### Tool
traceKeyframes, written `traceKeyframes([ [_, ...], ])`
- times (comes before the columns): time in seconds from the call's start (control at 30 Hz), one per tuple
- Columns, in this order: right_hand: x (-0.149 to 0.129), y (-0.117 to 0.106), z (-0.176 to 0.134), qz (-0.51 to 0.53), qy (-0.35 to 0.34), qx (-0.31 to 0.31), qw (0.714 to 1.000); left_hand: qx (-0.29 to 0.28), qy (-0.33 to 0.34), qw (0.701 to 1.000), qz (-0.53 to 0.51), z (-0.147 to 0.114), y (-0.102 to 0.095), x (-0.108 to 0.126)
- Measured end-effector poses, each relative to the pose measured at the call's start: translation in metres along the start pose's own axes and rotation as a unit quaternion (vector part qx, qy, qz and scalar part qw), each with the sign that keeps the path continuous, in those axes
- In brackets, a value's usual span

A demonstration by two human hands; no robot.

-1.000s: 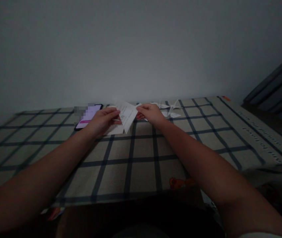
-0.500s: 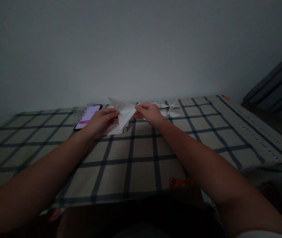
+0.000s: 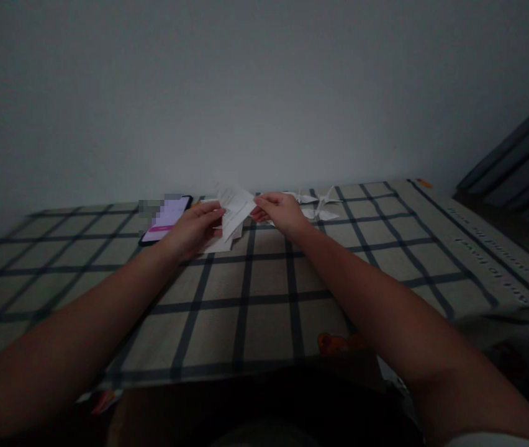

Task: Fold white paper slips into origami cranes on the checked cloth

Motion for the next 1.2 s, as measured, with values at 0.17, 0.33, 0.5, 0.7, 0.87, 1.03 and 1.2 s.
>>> traceKeyframes([
  [0.17, -0.004, -0.003, 0.0, 0.008, -0.005, 0.024, 1.0, -0.046, -0.062, 0.997, -0.024, 0.0, 0.008, -0.012],
  [0.33, -0.006, -0.003, -0.001, -0.005, -0.008, 0.025, 1.0, -0.029, -0.05, 0.998, 0.004, -0.003, 0.009, -0.009],
  [0.5, -0.002, -0.006, 0.001, -0.011, -0.008, 0.032, 0.999, -0.068, -0.067, 0.995, -0.007, -0.004, 0.014, -0.013],
  [0.7, -0.003, -0.005, 0.001, -0.015, -0.02, 0.03, 0.999, -0.06, -0.064, 0.996, -0.005, -0.003, 0.011, -0.014],
  [0.87, -0.004, -0.01, 0.001, -0.021, -0.015, 0.053, 0.998, -0.07, -0.072, 0.995, -0.001, -0.003, 0.013, -0.014],
  [1.03, -0.008, -0.02, 0.002, -0.01, -0.034, 0.084, 0.996, -0.075, -0.073, 0.994, -0.014, -0.004, 0.012, -0.014],
  [1.2, -0.006, -0.021, 0.003, -0.014, -0.033, 0.089, 0.995, -0.086, -0.089, 0.992, 0.002, -0.005, 0.014, -0.018],
])
Point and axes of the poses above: each hand's wrist, its own z-axis towards the middle knuckle, its own y-axis out of the palm, x = y × z, the point moved 9 cm from there along z, towards the middle knuckle, and after that the axes turned 8 degrees about -y, right-handed, at the moved point
